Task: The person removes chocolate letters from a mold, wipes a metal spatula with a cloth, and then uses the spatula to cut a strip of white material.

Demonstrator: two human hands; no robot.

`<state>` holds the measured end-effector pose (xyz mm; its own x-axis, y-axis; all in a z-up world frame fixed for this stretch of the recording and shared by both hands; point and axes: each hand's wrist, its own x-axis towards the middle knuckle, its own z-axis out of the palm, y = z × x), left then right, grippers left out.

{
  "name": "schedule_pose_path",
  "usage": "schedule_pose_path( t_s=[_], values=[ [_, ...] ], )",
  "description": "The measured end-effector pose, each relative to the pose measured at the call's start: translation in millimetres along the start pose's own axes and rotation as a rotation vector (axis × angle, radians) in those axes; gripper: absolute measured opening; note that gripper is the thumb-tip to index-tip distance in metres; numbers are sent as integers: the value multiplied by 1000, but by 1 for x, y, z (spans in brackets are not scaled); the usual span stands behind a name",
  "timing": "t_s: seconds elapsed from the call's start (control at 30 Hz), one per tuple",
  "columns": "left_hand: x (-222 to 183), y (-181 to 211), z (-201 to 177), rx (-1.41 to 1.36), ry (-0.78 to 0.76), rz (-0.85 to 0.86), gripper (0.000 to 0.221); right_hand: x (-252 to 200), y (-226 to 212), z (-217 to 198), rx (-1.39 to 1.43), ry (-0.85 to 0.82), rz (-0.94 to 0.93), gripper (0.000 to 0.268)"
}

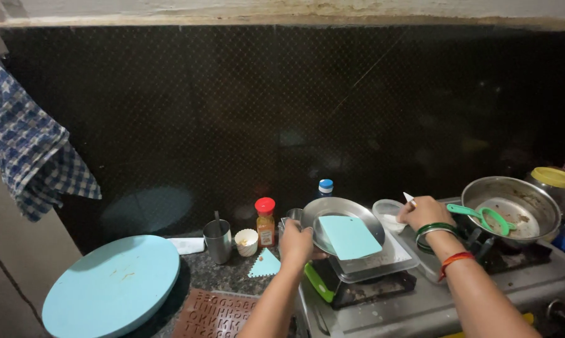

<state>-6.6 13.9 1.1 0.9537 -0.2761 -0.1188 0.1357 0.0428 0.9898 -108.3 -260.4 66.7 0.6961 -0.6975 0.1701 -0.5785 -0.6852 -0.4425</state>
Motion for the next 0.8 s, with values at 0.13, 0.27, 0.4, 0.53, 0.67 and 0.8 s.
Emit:
schedule_pose_path(
  t_s=[0.13,0.27,0.4,0.53,0.67,0.8],
  values=[
    [-5,2,-4,50,18,11,43,13,19,15,-103,7,79,16],
    [-4,-2,-2,28,1,7,40,41,35,42,89,17,-67,15],
    [-1,-9,1,25,-28,-2,39,41,9,42,250,-82,-208,21],
    [1,-13,-7,-21,-47,29,39,19,-36,34,254,-128,-258,22],
    [20,-27,-35,-82,0,-16,38,-8,-90,31,162,-126,-222,31],
    [67,-79,-85,144,220,295,33,-19,-127,54,294,-128,-332,26]
  ],
)
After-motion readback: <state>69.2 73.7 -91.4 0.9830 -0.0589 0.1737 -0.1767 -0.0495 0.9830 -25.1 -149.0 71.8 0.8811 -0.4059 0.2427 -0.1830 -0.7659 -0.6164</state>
